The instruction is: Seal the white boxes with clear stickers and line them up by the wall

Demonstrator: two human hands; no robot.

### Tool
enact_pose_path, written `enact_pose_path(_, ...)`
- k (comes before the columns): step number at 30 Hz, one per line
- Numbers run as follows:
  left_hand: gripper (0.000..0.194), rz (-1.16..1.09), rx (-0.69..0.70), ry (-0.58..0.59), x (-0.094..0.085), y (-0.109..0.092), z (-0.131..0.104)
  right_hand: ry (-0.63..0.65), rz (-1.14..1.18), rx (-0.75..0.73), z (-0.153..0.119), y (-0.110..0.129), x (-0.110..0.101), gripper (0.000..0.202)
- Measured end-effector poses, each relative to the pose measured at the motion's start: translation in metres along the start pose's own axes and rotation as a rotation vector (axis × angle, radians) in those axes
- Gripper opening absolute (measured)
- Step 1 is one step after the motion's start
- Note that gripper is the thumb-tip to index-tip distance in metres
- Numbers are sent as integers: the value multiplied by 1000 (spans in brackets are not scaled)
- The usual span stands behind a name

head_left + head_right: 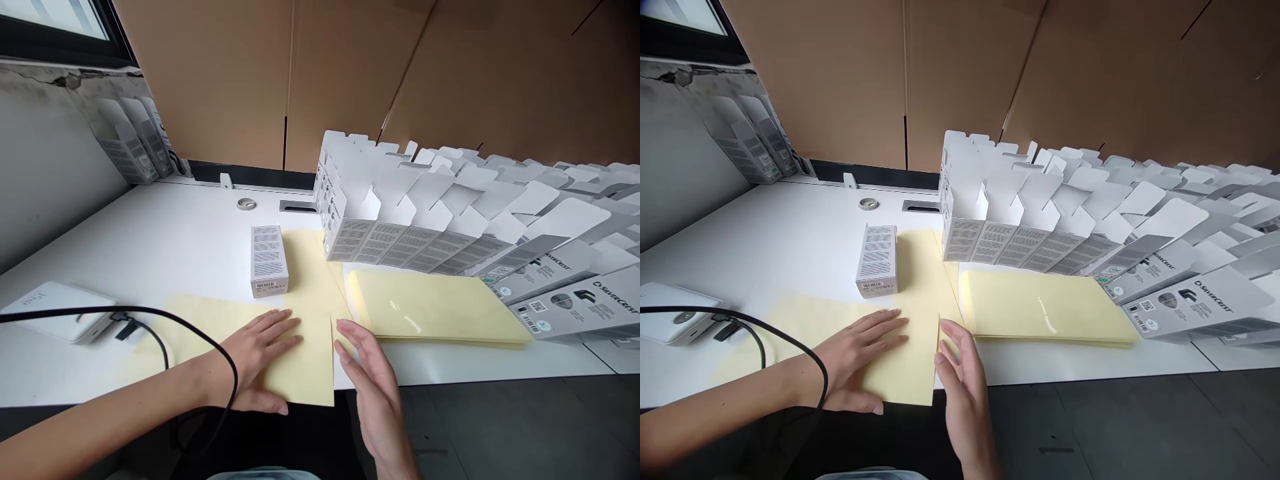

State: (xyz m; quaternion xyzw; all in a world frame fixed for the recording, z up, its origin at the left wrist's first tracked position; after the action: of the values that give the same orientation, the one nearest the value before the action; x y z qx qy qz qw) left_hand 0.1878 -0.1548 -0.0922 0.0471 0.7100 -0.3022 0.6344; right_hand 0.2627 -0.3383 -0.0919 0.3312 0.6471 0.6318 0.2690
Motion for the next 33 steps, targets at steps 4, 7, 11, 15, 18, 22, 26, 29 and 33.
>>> enact_pose_path(4, 93, 4, 33, 63, 3, -1, 0, -52, 234, 90, -16, -6, -5, 41)
enact_pose_path(7, 87, 34, 44, 55, 2, -4, -1, -131, 333, 94, -20, -7, -4, 44)
enact_pose_path(11, 82, 60, 32, -59, 0, -3, -4, -183, 394, 125, -25, -14, 6, 51)
enact_pose_path(15, 78, 89, 95, -97, -2, -5, -7, -96, 321, 193, -24, -21, 11, 49)
enact_pose_path(18, 75, 67, 78, -108, -8, -5, -6, -53, 333, 257, -20, -24, 7, 54)
enact_pose_path(22, 70, 38, 57, -87, -15, -7, -4, -13, 424, 307, -17, -23, 8, 61)
enact_pose_path(26, 70, 0, 68, -79, -19, -9, -4, 27, 426, 306, -16, -22, 13, 58)
enact_pose_path(29, 70, -82, 62, -45, -23, -10, -1, 30, 271, 246, -13, -19, 12, 49)
enact_pose_path(33, 51, -321, 27, -72, -34, -17, 12, 118, 30, 122, -7, -8, 20, 36)
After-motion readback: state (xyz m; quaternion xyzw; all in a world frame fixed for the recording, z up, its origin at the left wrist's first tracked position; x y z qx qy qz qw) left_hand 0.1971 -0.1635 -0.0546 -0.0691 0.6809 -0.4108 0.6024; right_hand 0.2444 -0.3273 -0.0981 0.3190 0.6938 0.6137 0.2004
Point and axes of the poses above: each hand's wrist, its own z-axis towards the middle knuckle, its own x-axis out of the palm, y = z × x, the point moved 6 cm from there along z, towards the middle knuckle, and after that the axes turned 14 degrees about y, right-handed, at the moved point
